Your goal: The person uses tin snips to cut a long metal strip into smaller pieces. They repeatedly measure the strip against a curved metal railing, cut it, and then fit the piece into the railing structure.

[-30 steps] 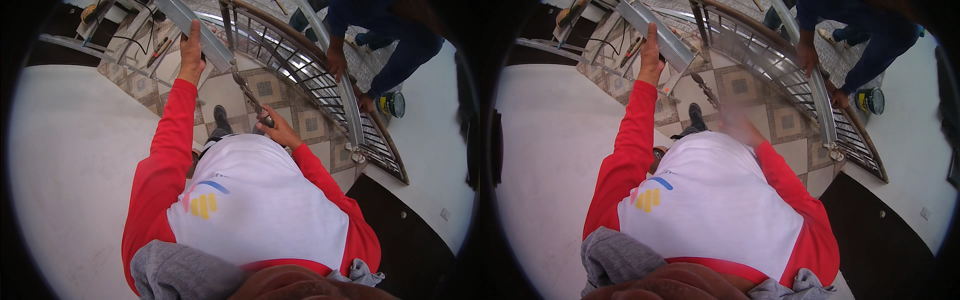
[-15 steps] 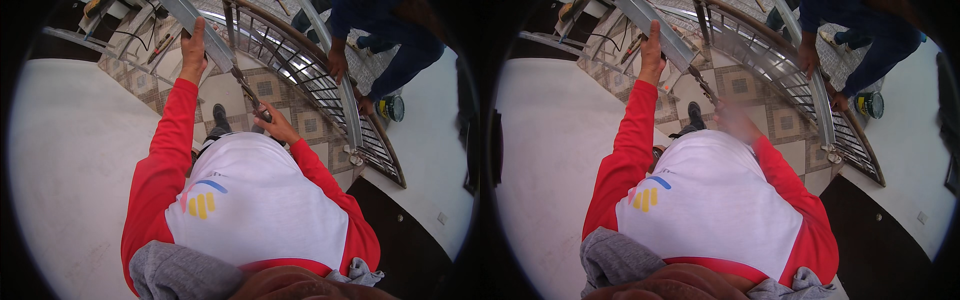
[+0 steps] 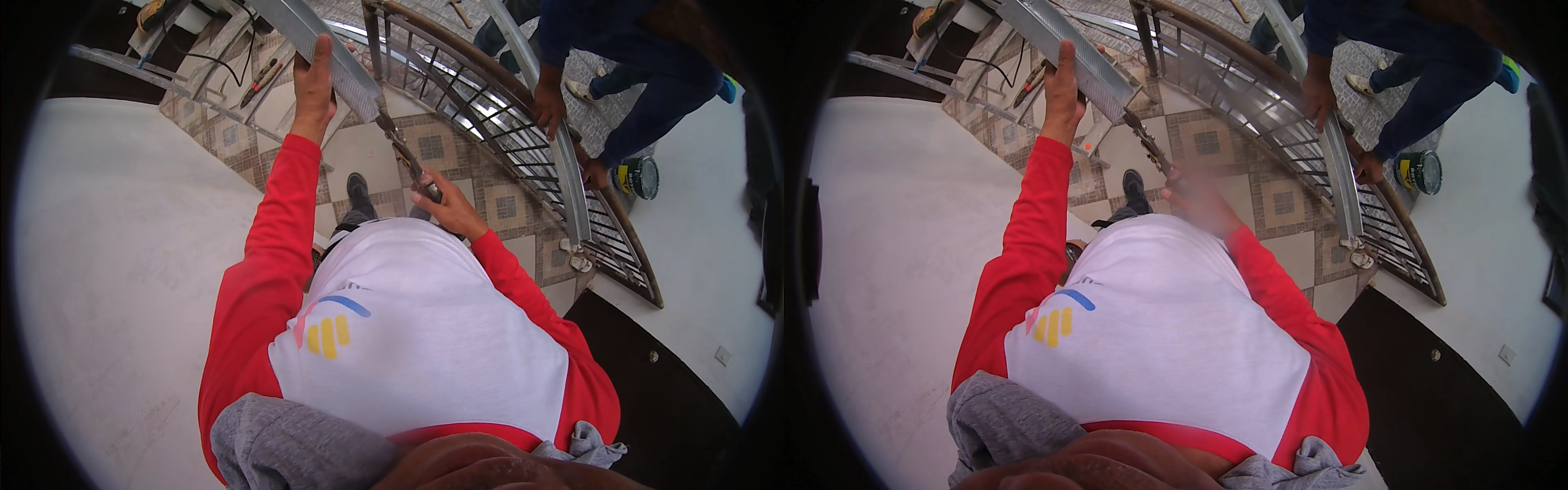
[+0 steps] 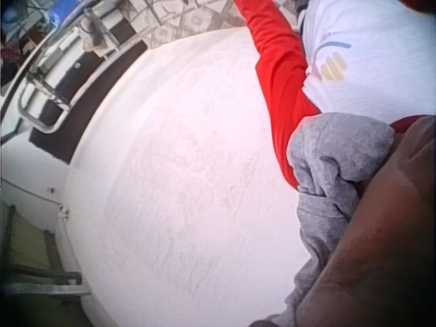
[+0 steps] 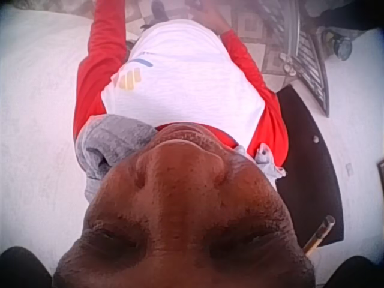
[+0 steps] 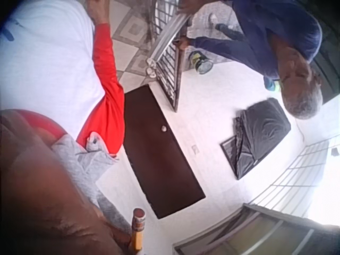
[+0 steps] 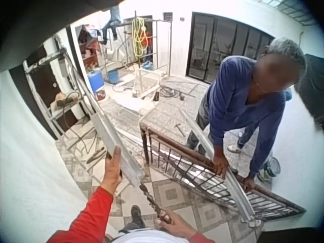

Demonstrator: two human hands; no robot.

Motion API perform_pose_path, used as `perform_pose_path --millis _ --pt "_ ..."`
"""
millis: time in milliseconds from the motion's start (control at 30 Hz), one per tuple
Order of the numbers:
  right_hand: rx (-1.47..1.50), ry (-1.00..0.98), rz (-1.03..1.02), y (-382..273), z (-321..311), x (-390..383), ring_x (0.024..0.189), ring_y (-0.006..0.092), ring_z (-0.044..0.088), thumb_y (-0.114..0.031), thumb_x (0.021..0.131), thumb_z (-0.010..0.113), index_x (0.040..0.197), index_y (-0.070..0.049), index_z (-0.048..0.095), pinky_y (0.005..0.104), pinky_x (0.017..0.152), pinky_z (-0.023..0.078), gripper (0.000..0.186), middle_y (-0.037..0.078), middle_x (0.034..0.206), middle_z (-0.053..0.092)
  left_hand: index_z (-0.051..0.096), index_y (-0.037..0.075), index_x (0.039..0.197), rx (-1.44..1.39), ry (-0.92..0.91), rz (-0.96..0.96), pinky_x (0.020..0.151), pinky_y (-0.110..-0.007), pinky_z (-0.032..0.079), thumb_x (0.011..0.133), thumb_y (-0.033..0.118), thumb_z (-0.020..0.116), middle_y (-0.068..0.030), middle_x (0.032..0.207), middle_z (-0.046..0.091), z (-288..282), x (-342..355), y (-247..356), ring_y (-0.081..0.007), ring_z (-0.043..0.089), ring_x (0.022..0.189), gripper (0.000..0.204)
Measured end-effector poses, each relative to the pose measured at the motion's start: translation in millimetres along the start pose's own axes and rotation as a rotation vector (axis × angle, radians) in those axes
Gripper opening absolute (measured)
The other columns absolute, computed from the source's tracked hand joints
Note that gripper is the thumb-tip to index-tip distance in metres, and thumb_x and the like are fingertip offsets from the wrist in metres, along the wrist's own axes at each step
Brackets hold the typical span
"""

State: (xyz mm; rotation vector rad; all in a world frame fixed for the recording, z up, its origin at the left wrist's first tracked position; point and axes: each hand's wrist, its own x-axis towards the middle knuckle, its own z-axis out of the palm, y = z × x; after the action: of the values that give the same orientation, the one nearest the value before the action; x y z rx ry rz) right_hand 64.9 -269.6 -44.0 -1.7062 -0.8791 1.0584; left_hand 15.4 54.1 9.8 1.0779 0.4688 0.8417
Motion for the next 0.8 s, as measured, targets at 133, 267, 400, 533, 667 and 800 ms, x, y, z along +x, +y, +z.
perform_pose_path --millis 133,267,400,533,667,800 --pt "-0.067 0.013 -0.016 -1.6 0.6 -1.5 0.111 0.0221 0.061 -0.029 0.097 0.071 0.146 0.002 0.048 0.0372 0.103 0.047 0.063 0.013 0.118 0.065 0.053 0.005 0.123 -0.001 -0.002 -0.012 0.082 -0.037 0.061 0.085 0.055 0.08 -0.0121 0.102 0.07 0.3 -2.8 1.7 -0.0241 0.072 0.096 0.069" --pt "-0.093 0.031 -0.014 -4.9 3.9 -3.8 0.105 0.0199 0.06 -0.028 0.097 0.071 0.144 0.003 0.05 0.0353 0.098 0.048 0.061 0.013 0.112 0.066 0.054 0.005 0.122 0.014 -0.018 0.002 0.081 -0.037 0.061 0.085 0.055 0.079 -0.0133 0.101 0.071 2.4 -4.8 3.3 -0.0242 0.072 0.096 0.067" --pt "-0.071 0.066 -0.042 -8.2 5.2 -6.4 0.097 0.0179 0.059 -0.026 0.096 0.072 0.138 0.004 0.053 0.034 0.089 0.05 0.055 0.011 0.105 0.065 0.055 0.002 0.122 0.085 -0.029 -0.011 0.088 -0.039 0.059 0.086 0.065 0.073 -0.0179 0.11 0.07 3.8 -6.8 4.9 -0.0262 0.07 0.105 0.075" --pt "-0.096 0.097 -0.061 -9.2 7.3 -7.1 0.087 0.0176 0.059 -0.024 0.095 0.073 0.132 0.004 0.057 0.0332 0.082 0.051 0.049 0.011 0.097 0.065 0.054 0.001 0.121 0.066 -0.013 0.001 0.086 -0.039 0.06 0.085 0.065 0.074 -0.017 0.109 0.069 5.8 -7.8 4.5 -0.0265 0.071 0.105 0.076" --pt "-0.1 0.149 -0.057 -9.0 11.2 -7.1 0.082 0.0192 0.059 -0.021 0.094 0.074 0.128 0.003 0.059 0.0328 0.08 0.05 0.044 0.011 0.092 0.065 0.054 0.002 0.12 0.048 0.0 -0.015 0.085 -0.04 0.06 0.085 0.063 0.075 -0.0159 0.108 0.069 7.6 -8.5 3.0 -0.0272 0.071 0.105 0.074" --pt "-0.119 0.143 -0.054 -9.5 9.7 -6.4 0.085 0.0205 0.06 -0.022 0.093 0.075 0.128 0.003 0.059 0.0333 0.083 0.051 0.045 0.011 0.094 0.065 0.054 0.002 0.121 0.01 0.005 -0.019 0.084 -0.04 0.061 0.086 0.059 0.076 -0.0163 0.108 0.069 7.4 -8.5 -0.4 -0.0268 0.071 0.102 0.07"
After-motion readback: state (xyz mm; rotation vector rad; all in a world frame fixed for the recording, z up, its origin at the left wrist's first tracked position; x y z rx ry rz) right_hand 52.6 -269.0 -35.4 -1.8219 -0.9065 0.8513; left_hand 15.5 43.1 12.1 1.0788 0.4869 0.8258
